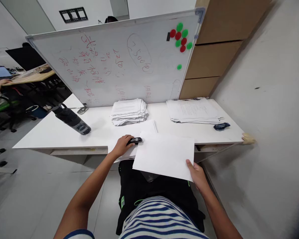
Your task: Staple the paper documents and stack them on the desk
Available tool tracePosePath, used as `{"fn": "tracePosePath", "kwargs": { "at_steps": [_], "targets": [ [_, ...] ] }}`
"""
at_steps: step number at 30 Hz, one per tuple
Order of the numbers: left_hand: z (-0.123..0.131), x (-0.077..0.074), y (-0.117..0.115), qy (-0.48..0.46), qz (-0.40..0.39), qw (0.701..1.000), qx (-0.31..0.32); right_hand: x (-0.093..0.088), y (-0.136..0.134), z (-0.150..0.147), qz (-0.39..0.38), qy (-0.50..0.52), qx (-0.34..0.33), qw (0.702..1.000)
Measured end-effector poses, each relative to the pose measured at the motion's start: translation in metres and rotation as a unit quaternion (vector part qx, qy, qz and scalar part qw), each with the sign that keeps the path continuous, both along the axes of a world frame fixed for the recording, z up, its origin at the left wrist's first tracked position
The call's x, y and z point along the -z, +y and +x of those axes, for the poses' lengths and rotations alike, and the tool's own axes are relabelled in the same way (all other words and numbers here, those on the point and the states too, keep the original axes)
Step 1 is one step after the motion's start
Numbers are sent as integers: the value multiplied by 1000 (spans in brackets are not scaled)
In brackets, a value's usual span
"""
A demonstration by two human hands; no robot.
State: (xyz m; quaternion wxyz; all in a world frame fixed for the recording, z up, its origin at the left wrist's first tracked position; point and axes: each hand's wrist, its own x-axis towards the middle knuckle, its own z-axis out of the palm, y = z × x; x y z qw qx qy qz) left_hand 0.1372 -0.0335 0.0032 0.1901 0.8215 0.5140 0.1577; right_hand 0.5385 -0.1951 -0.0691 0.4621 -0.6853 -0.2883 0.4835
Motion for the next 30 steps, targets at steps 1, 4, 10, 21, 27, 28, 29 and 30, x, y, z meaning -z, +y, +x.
{"fn": "tracePosePath", "kwargs": {
  "at_steps": [1, 4, 10, 21, 27, 28, 29, 30],
  "targets": [
    [1, 1, 2, 8, 3, 1000, 6, 0, 1, -2, -1, -5, -9, 1000],
    [1, 1, 5, 32, 10, 999, 11, -2, 6, -7, 2, -21, -39, 999],
    [10, -24, 6, 43, -28, 999, -1, -4, 14, -12, 18, 18, -54, 998],
    [75, -33, 48, 37, 46, 998, -25, -13, 17, -5, 57, 64, -48, 995],
    [91, -19, 61, 80, 30, 996, -35, -21, 22, 3, 67, 21, -69, 995],
    [91, -18, 61, 82, 26, 995, -41, -21, 23, 5, 65, 20, -71, 995],
    [92, -18, 62, 85, 20, 995, -43, -21, 23, 6, 63, 22, -72, 995],
    [92, -18, 62, 90, 13, 995, -41, -21, 23, 6, 61, 26, -72, 995]
  ]
}}
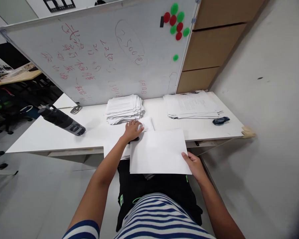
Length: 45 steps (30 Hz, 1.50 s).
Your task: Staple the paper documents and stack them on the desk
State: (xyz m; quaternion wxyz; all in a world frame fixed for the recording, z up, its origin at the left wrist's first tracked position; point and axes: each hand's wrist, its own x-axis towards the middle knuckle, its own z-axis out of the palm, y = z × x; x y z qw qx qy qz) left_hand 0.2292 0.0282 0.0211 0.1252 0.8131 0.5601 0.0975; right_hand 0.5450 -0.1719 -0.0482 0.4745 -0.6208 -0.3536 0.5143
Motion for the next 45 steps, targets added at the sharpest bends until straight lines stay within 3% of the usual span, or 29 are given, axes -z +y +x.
{"fn": "tracePosePath", "kwargs": {
  "at_steps": [11, 21, 32, 39, 45],
  "targets": [
    [7, 4, -3, 55, 5, 998, 16, -6, -2, 0, -21, 16, 20, 999],
    [15, 14, -5, 63, 38, 997, 32, 5, -6, 2, -51, -16, 54, 997],
    [11, 14, -7, 35, 55, 998, 17, -4, -11, -10, -48, -6, 24, 999],
    [1, -2, -11, -80, 128, 988, -17, -3, -9, -20, -27, -34, 12, 999],
    [-20, -18, -36, -195, 207, 950, -131, 5, -7, -20, 4, -88, 2, 996]
  ]
}}
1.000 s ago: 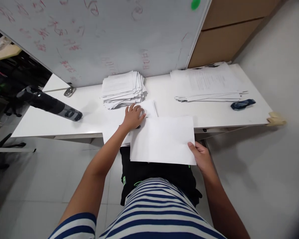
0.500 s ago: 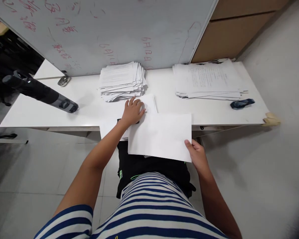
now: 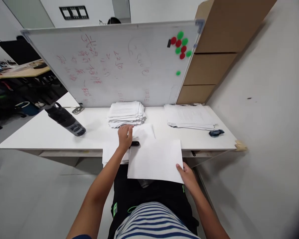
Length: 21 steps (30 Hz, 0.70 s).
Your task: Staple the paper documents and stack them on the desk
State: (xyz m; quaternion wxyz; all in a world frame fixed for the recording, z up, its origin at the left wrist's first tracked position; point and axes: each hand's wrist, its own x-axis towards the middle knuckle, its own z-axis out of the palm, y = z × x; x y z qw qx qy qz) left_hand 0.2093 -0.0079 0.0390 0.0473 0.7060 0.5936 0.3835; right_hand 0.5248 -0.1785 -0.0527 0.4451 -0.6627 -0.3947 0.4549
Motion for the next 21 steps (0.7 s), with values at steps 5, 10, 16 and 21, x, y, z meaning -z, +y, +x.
{"fn": "tracePosePath", "kwargs": {
  "at_steps": [5, 10, 16, 21],
  "targets": [
    [-32, 18, -33, 94, -77, 989, 89, -1, 0, -4, 27, 5, 8, 1000],
    [-55, 38, -46, 110, -160, 977, 82, -19, 6, -4, 50, -3, 38, 998],
    [-66, 48, -36, 80, -158, 984, 33, -46, 13, 18, 81, -18, 109, 991],
    [-66, 54, -30, 78, -144, 986, 0, -53, 14, 22, 110, 56, 153, 981]
  ]
}}
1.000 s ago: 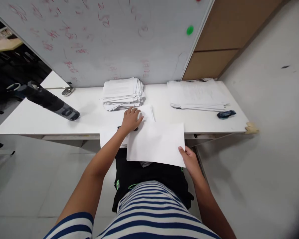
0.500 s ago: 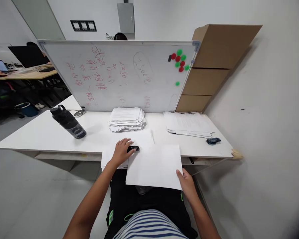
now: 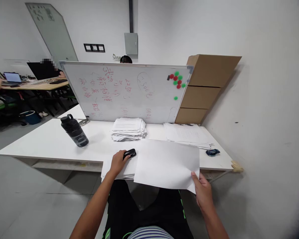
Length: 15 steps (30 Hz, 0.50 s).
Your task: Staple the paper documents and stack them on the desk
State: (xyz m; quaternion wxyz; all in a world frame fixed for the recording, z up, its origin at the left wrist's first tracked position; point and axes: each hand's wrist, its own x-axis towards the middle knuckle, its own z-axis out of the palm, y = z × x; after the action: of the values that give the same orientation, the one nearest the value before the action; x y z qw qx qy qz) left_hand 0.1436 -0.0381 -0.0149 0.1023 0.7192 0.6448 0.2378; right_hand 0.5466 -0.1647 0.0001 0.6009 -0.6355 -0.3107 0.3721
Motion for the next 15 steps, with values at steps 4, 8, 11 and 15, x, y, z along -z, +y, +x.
{"fn": "tracePosePath", "kwargs": {
  "at_steps": [4, 8, 11, 15],
  "targets": [
    [3, 4, -2, -15, 12, 1000, -7, 6, -1, -9, 9, 37, -4, 999],
    [3, 7, -3, -23, 13, 1000, -10, 16, -3, -12, -3, 50, -12, 999],
    [4, 8, -3, -35, 19, 999, -12, 22, -5, -12, -5, 68, -14, 998],
    [6, 8, -5, -126, 18, 992, -27, 28, -6, -17, -7, 76, -11, 997]
  ]
}}
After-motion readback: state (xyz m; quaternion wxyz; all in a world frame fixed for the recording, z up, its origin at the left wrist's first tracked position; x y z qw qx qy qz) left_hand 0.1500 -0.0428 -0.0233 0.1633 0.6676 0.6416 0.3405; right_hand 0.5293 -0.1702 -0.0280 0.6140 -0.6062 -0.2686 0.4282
